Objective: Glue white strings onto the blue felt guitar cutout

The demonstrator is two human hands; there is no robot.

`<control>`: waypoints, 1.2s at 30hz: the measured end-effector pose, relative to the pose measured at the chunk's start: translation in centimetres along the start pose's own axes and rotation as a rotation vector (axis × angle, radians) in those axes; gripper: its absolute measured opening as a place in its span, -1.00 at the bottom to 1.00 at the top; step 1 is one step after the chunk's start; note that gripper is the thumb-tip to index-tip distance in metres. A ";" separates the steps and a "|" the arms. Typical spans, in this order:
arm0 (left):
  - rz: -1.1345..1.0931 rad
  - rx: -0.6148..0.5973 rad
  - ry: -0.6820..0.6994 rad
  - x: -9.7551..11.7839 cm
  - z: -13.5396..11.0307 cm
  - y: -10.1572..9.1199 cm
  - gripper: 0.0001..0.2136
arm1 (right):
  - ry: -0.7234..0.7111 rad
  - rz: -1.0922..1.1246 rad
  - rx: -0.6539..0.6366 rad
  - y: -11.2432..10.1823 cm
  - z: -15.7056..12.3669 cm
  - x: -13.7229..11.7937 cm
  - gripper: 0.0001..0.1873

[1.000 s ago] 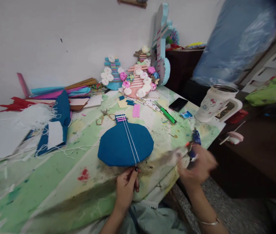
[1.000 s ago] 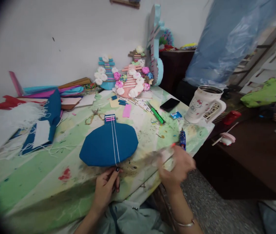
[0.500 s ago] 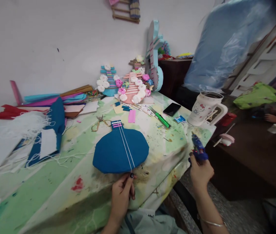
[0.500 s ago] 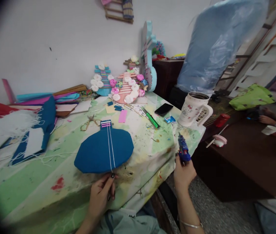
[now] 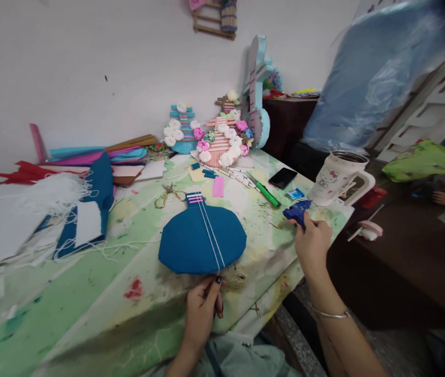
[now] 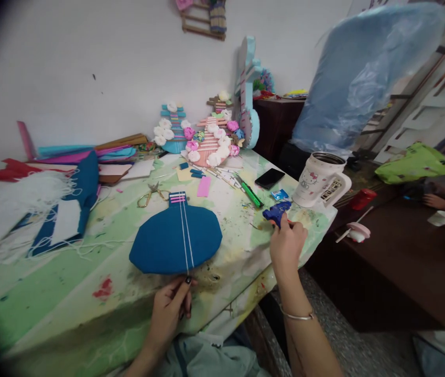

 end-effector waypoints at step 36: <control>0.239 -0.040 0.323 5.8 0.2 -2.1 -0.71 | -0.423 0.806 -0.169 -4.1 -7.1 -12.6 -0.59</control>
Point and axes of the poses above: each hand's wrist, its own z-axis towards the middle knuckle, its own y-axis out of the palm, x = y × z, the point moved 1 cm from there along z, towards the middle knuckle, and after that the axes turned 7 degrees about x, right-handed, at the moved point
